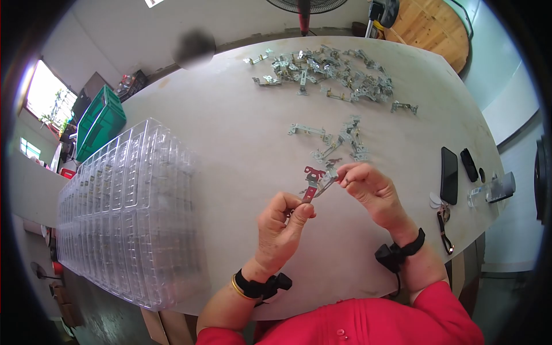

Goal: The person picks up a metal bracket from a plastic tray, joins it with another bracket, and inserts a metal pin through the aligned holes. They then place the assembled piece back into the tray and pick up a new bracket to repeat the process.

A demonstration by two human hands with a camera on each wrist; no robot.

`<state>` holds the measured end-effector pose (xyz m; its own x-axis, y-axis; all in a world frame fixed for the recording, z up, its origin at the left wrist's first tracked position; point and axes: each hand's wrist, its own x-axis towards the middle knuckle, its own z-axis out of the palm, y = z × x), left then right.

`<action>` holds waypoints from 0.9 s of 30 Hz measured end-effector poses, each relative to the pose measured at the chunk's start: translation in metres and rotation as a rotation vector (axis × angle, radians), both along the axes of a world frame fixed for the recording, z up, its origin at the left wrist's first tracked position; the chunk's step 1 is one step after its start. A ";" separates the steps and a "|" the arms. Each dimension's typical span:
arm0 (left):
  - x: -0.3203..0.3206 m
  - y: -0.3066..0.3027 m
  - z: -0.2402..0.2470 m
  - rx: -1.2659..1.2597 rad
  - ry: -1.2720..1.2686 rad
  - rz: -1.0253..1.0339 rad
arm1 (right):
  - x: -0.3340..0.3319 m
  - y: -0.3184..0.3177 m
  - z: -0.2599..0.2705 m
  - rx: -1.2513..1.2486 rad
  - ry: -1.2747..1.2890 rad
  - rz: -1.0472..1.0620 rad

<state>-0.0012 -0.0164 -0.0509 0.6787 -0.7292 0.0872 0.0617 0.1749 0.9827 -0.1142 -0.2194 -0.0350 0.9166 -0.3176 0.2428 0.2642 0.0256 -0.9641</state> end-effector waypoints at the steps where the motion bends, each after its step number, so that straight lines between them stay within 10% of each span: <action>1: 0.000 0.000 0.000 0.008 0.006 -0.018 | -0.001 0.001 -0.001 -0.058 0.030 -0.005; 27: -0.021 -0.003 -0.004 0.074 -0.399 0.052 | -0.001 0.012 -0.009 0.162 -0.102 -0.027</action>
